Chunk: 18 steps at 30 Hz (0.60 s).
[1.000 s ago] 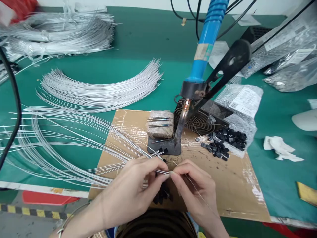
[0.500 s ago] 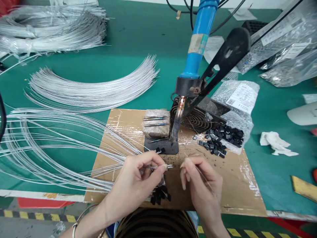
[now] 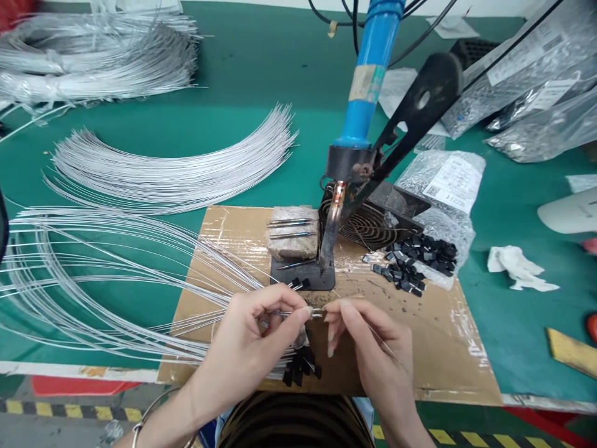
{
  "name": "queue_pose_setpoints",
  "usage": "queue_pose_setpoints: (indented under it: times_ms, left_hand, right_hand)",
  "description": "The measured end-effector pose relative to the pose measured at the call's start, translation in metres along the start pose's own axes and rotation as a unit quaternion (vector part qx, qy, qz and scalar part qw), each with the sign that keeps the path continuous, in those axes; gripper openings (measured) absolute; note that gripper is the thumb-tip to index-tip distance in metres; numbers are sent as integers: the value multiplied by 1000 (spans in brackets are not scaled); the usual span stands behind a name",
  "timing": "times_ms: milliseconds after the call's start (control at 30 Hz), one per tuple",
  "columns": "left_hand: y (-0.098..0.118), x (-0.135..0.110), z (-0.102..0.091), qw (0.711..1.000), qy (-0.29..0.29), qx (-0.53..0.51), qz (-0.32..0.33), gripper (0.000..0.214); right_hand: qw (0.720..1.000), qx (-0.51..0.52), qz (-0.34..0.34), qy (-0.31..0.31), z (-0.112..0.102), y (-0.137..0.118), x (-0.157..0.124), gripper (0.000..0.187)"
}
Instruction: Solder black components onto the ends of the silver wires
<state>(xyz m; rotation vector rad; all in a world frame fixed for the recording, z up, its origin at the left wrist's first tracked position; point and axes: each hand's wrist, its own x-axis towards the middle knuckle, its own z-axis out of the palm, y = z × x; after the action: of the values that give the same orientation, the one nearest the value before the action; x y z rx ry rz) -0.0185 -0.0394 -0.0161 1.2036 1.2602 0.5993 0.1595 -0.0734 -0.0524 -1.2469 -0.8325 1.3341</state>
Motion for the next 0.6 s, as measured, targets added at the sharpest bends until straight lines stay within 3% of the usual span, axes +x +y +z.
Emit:
queue_pose_setpoints:
  times_ms: [300,600]
  left_hand:
    - [0,-1,1,999,23,33,28,24]
    - [3,0,3,998,34,46,21,23]
  right_hand:
    - [996,-82,-39,4,9,-11,-4,11]
    - [998,-65,-20,8,9,-11,-4,11]
